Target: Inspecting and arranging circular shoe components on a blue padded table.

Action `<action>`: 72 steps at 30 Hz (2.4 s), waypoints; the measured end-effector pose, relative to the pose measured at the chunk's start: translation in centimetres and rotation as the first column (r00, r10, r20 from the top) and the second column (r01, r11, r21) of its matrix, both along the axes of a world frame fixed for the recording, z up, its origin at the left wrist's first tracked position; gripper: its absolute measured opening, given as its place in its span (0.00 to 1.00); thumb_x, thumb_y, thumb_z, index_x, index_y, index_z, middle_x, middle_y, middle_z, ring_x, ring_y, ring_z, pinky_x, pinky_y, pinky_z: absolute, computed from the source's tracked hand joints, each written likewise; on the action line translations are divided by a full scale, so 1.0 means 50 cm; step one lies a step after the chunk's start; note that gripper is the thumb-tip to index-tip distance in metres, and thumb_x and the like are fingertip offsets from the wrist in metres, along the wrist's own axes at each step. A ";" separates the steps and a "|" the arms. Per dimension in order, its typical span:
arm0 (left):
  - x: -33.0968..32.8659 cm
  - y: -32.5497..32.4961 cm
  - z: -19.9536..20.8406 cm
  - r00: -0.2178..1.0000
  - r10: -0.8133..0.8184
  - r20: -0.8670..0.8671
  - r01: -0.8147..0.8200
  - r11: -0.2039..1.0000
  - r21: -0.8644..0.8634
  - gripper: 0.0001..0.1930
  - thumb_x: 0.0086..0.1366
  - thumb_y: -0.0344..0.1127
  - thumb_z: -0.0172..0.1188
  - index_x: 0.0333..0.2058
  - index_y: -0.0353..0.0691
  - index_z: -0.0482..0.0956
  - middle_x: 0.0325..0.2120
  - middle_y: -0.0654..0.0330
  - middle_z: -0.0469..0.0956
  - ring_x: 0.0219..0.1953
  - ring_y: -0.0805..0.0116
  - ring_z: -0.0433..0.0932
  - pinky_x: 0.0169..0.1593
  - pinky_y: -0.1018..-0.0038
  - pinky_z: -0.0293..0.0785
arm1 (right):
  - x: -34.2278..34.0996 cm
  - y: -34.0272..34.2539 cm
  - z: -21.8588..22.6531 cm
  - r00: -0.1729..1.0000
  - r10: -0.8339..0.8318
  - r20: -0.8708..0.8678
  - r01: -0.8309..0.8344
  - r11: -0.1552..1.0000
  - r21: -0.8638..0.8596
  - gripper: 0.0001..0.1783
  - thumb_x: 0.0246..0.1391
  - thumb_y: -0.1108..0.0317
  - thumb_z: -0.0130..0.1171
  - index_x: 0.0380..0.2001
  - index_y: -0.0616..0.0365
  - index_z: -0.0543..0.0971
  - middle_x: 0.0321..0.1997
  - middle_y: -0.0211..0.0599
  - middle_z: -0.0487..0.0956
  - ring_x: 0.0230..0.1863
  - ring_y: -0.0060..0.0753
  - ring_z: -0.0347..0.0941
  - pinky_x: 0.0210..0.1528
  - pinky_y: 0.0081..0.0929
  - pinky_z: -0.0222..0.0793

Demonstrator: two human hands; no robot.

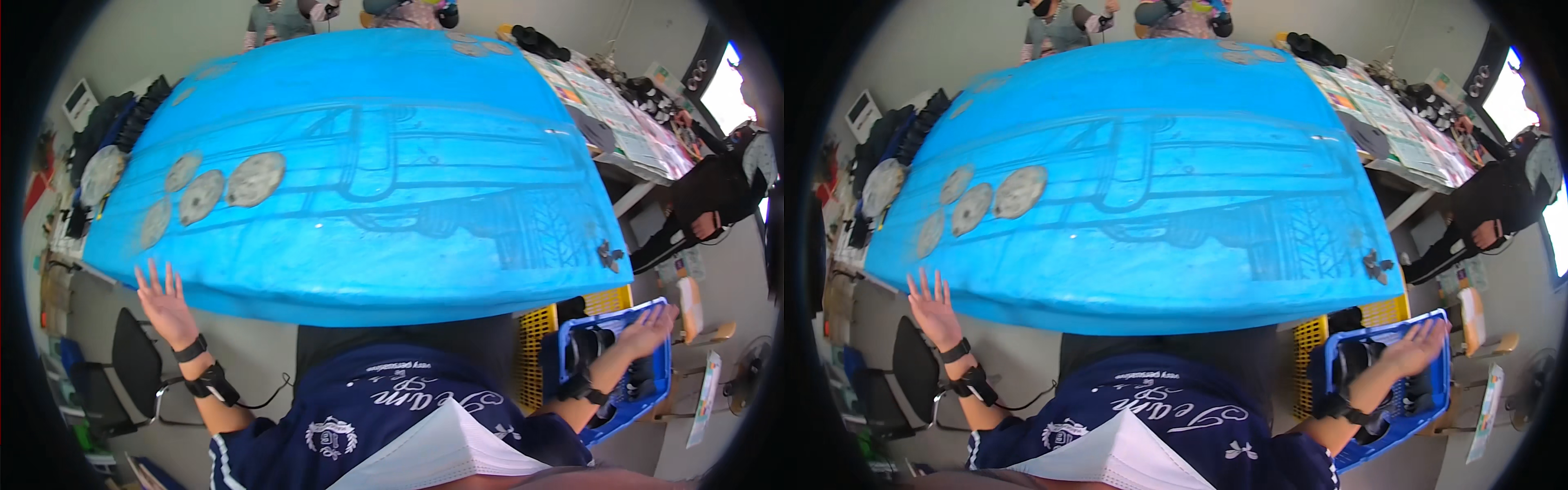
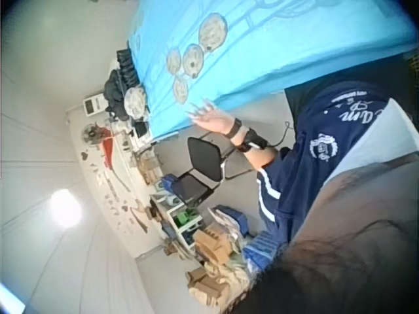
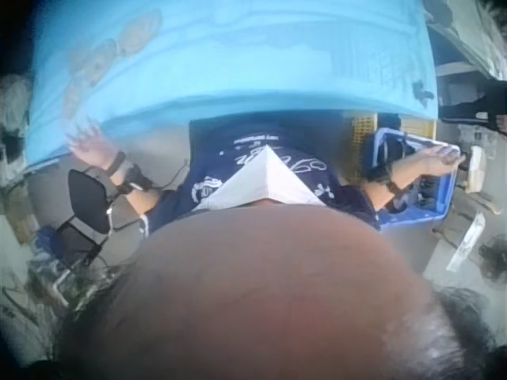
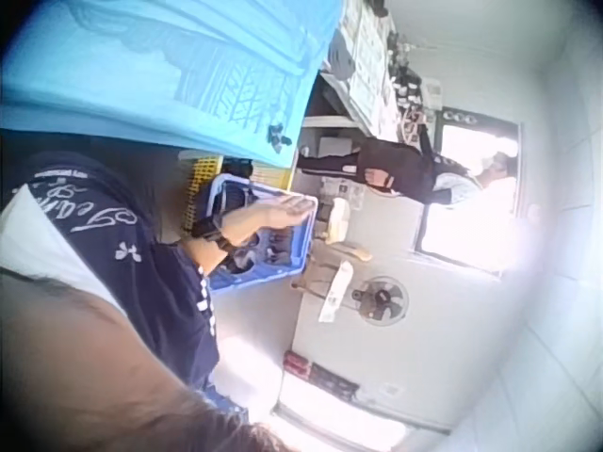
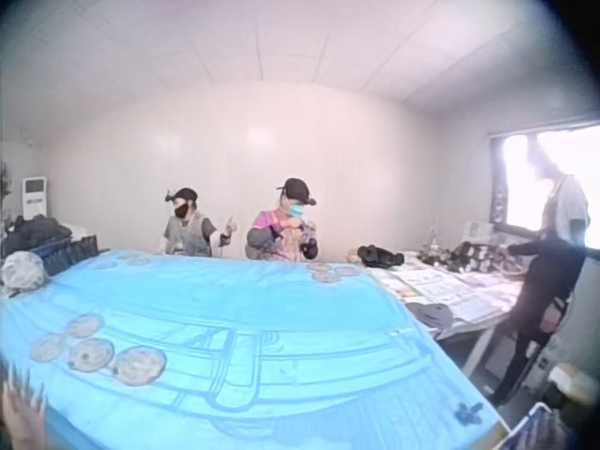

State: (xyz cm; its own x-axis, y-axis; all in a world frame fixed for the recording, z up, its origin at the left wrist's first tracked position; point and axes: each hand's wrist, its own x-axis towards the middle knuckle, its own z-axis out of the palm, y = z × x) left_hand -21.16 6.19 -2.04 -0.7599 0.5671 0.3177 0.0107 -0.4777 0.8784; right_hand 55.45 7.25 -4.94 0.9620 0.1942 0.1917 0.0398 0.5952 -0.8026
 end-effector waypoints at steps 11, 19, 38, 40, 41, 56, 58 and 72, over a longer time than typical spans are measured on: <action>0.317 0.035 -0.035 -0.278 -0.453 -0.847 -0.123 0.892 -0.436 0.32 0.63 0.52 0.55 0.62 0.44 0.63 0.61 0.49 0.64 0.63 0.50 0.61 0.65 0.56 0.54 | -0.471 -0.011 0.077 -0.315 0.703 0.638 0.181 0.704 -0.687 0.25 0.56 0.57 0.53 0.52 0.63 0.74 0.63 0.53 0.65 0.67 0.58 0.55 0.68 0.50 0.47; 0.140 -0.058 -0.012 0.163 -0.913 -0.373 0.915 0.281 -0.290 0.44 0.68 0.67 0.25 0.12 0.37 0.76 0.14 0.51 0.76 0.27 0.51 0.78 0.40 0.63 0.73 | -0.280 -0.020 0.063 -0.187 0.831 0.524 -0.841 0.140 -0.523 0.46 0.63 0.35 0.24 0.15 0.62 0.78 0.15 0.42 0.72 0.19 0.36 0.67 0.28 0.29 0.61; 0.375 0.219 0.490 0.020 -0.166 -0.986 0.963 0.268 -0.025 0.34 0.71 0.55 0.25 0.30 0.35 0.77 0.27 0.48 0.77 0.34 0.55 0.73 0.47 0.57 0.64 | -0.578 0.421 0.252 -0.337 0.838 0.430 0.391 0.540 -0.745 0.23 0.58 0.46 0.50 0.35 0.55 0.81 0.38 0.48 0.80 0.43 0.52 0.75 0.45 0.44 0.71; 0.395 0.233 0.485 0.037 -0.258 -0.965 0.972 0.234 -0.025 0.33 0.71 0.53 0.26 0.30 0.35 0.77 0.27 0.48 0.76 0.34 0.55 0.73 0.48 0.57 0.64 | -0.599 0.466 0.224 -0.307 0.894 0.326 0.405 0.432 -0.806 0.23 0.57 0.45 0.50 0.36 0.54 0.81 0.38 0.47 0.81 0.43 0.51 0.76 0.45 0.45 0.71; 0.405 0.241 0.477 0.082 -0.257 -0.963 0.975 0.219 0.025 0.30 0.71 0.51 0.28 0.29 0.38 0.77 0.26 0.52 0.76 0.33 0.58 0.73 0.48 0.58 0.64 | -0.603 0.484 0.208 -0.292 0.904 0.313 0.384 0.410 -0.827 0.23 0.57 0.45 0.50 0.37 0.54 0.81 0.38 0.46 0.81 0.43 0.51 0.76 0.45 0.45 0.71; 0.453 0.252 0.324 0.511 -0.220 -0.831 0.825 -0.144 0.546 0.10 0.51 0.22 0.54 0.15 0.46 0.73 0.17 0.75 0.72 0.21 0.85 0.70 0.23 0.87 0.64 | -0.510 0.598 -0.013 -0.074 0.985 0.155 -0.153 0.142 -0.978 0.15 0.57 0.55 0.56 0.38 0.56 0.79 0.26 0.37 0.78 0.28 0.32 0.71 0.32 0.31 0.67; 0.437 0.261 0.328 0.394 -0.188 -0.900 0.880 -0.204 0.428 0.10 0.50 0.21 0.53 0.15 0.43 0.72 0.16 0.71 0.72 0.20 0.81 0.70 0.23 0.84 0.65 | -0.504 0.601 -0.024 -0.085 0.976 0.201 -0.242 0.176 -0.954 0.15 0.57 0.56 0.56 0.38 0.56 0.79 0.25 0.34 0.77 0.27 0.28 0.69 0.31 0.29 0.66; 0.426 0.236 0.352 0.086 -0.049 -0.995 0.943 -0.317 0.097 0.09 0.54 0.26 0.51 0.16 0.40 0.70 0.18 0.64 0.75 0.20 0.72 0.75 0.27 0.80 0.68 | -0.507 0.583 -0.011 -0.096 0.960 0.262 -0.197 0.240 -0.950 0.16 0.56 0.56 0.56 0.40 0.57 0.79 0.27 0.37 0.78 0.29 0.33 0.72 0.33 0.32 0.68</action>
